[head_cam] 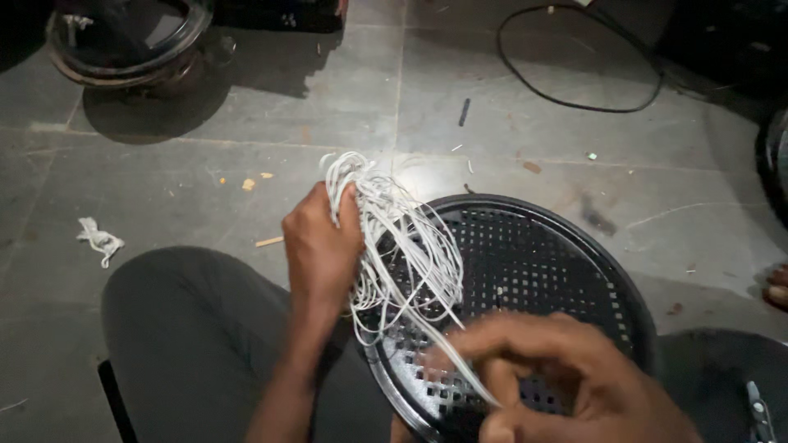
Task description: The person sits on the floor and repairs white cables by stripping the ends with pliers, twisting the exposed wires, and wrapping the connections with black electrical tape. The person handles a bundle of cables, cuts individual lengths, and secures the taped ends.
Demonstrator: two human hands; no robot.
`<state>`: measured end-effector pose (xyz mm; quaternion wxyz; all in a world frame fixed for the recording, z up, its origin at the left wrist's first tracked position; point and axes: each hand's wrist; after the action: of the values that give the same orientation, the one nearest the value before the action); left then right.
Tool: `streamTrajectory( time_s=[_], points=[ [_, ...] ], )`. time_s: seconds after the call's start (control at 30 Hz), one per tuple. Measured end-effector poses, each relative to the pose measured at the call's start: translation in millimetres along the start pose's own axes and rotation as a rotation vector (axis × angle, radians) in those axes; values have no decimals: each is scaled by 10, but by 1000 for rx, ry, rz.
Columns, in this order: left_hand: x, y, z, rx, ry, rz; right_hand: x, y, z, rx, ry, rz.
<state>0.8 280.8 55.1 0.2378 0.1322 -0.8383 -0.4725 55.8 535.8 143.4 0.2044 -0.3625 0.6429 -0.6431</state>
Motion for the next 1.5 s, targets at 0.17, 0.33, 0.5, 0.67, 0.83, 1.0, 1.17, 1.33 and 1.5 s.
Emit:
streamTrajectory(
  time_s=[0.17,0.33,0.5,0.67,0.83,1.0,1.17,1.33,1.5],
  points=[
    [-25,100,-63,48,76,26,-256,-123,-219,212,222,-168],
    [-13,117,-151,38,149,-50,-468,-202,-498,148,563,1],
    [37,19,-298,98,232,16,-652,-280,-716,244,570,-132],
    [286,-24,-487,114,291,110,-703,-434,-776,204,570,-145],
    [274,28,-525,306,430,371,-533,-408,-528,-166,683,7],
    [-123,278,-472,396,214,-14,-203,-213,-359,-346,617,299],
    [-400,645,-243,-272,-401,299,45,1,-154,-338,599,328],
    [-552,662,-35,-413,-539,312,148,135,-73,-472,564,351],
    [-396,528,-151,-483,-391,-144,-262,136,-456,-1041,583,864]
  ],
)
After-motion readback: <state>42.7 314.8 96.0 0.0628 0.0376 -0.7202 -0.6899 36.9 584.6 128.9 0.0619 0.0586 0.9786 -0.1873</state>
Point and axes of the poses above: each hand's wrist, its own x-axis towards the middle knuckle, its own z-axis out of the palm, y = z × x, and after that the axes turned 11 degrees about -x, right-handed
